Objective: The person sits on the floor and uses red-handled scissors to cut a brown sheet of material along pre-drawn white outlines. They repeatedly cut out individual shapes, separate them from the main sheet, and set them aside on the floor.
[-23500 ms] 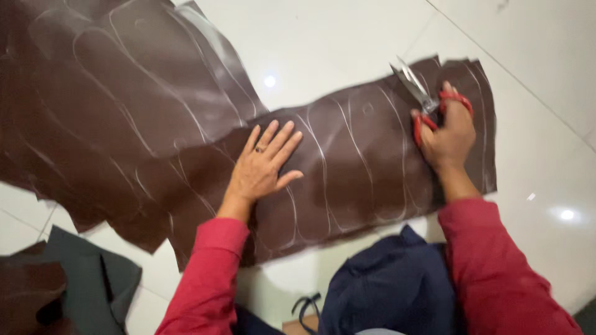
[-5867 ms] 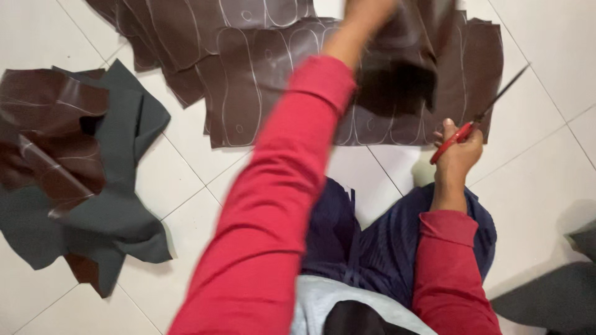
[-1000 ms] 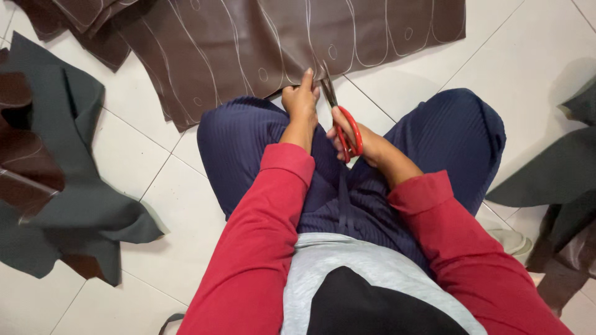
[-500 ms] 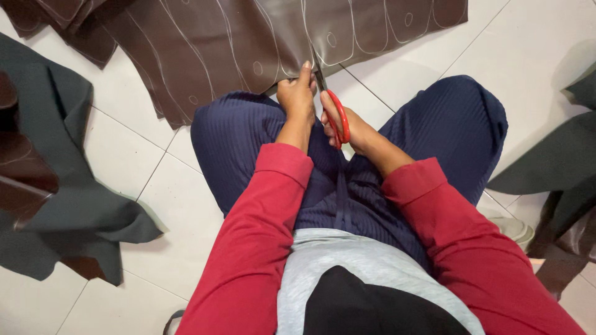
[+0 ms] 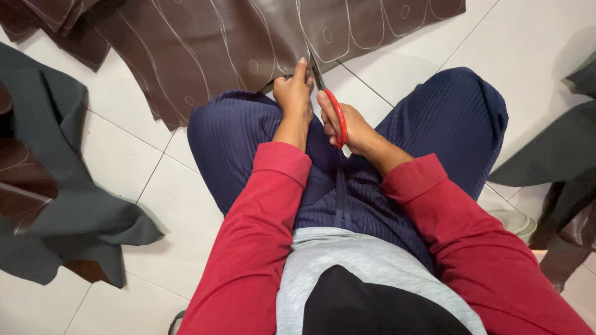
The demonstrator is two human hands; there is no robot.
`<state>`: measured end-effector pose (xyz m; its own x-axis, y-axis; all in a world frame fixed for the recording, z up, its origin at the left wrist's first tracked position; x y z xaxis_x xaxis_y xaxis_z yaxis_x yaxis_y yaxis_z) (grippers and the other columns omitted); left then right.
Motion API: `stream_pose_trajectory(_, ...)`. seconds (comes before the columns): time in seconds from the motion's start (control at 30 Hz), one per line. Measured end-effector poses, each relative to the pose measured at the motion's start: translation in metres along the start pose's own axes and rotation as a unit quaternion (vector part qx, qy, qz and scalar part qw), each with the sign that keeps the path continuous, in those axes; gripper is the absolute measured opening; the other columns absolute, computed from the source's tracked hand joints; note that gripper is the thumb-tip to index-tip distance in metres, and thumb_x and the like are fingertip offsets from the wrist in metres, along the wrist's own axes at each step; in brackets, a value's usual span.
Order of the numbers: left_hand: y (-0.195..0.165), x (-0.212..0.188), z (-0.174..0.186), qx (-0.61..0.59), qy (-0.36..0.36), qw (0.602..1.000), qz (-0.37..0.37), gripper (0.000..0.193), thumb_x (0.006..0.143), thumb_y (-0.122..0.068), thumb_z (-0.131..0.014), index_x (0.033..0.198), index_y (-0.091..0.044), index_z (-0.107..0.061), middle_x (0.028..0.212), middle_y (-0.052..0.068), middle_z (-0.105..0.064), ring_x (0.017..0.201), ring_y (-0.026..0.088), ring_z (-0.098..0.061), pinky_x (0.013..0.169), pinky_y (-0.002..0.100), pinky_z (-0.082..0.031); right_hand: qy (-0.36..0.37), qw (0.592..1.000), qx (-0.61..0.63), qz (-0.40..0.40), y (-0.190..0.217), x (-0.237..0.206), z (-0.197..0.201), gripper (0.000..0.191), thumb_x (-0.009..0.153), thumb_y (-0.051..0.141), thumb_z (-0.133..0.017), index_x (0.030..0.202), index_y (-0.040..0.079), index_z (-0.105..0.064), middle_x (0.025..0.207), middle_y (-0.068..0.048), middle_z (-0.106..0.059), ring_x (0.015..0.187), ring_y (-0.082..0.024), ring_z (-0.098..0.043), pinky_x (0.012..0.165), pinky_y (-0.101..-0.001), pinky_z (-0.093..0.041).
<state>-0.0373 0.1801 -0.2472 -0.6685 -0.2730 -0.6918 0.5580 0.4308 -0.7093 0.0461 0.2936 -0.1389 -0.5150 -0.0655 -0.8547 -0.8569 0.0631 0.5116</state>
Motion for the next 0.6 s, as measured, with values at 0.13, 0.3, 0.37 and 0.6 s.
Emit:
stream_pose_trajectory(0.13,0.001,0.003,0.001,-0.018,-0.001,1.0,0.014,0.032,0.086,-0.022,-0.082,0.09,0.003,-0.064,0.083,0.009,-0.069,0.066,0.013,-0.065,0.056,0.025,-0.056,0.0,1.0,-0.004,0.009,0.001,-0.001,0.001,0.064,0.091,0.074,-0.048,0.078,0.012,-0.052,0.052,0.001,-0.045,0.037,-0.011,-0.044,0.035,-0.0266,-0.037)
stream_pose_trajectory(0.3,0.003,0.004,-0.001,-0.035,0.002,0.999,0.021,0.029,0.085,-0.019,-0.081,0.093,0.004,-0.065,0.084,0.01,-0.071,0.066,0.015,-0.069,0.057,0.027,-0.059,0.006,1.0,0.003,0.022,-0.001,0.003,0.002,0.064,0.091,0.075,-0.049,0.079,0.012,-0.054,0.052,0.0,-0.047,0.037,-0.011,-0.045,0.035,-0.0258,-0.037)
stream_pose_trajectory(0.37,0.0,0.003,-0.001,-0.025,0.005,1.0,-0.006,0.026,0.084,-0.018,-0.081,0.094,0.001,-0.067,0.083,0.008,-0.071,0.066,0.014,-0.068,0.056,0.026,-0.056,0.013,1.0,0.005,0.019,-0.001,0.009,0.001,0.064,0.09,0.076,-0.047,0.079,0.013,-0.053,0.053,0.001,-0.047,0.038,-0.012,-0.046,0.036,-0.026,-0.038)
stream_pose_trajectory(0.6,-0.008,-0.006,-0.007,-0.047,0.058,0.995,-0.06,0.02,0.086,-0.018,-0.08,0.088,0.0,-0.07,0.073,0.005,-0.069,0.058,0.011,-0.059,0.051,0.027,-0.047,0.055,0.998,0.016,0.021,0.015,0.035,0.002,0.066,0.09,0.08,-0.043,0.081,0.015,-0.051,0.058,0.002,-0.048,0.045,-0.012,-0.048,0.044,-0.0257,-0.045)
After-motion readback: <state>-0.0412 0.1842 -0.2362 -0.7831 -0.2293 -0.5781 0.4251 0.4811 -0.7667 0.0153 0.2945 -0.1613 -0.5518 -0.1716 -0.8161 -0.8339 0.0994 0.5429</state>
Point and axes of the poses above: each hand's wrist, its own x-axis towards the middle knuckle, its own z-axis out of the back of the hand, y = z × x, the point moved 6 cm from there along x, towards the middle knuckle
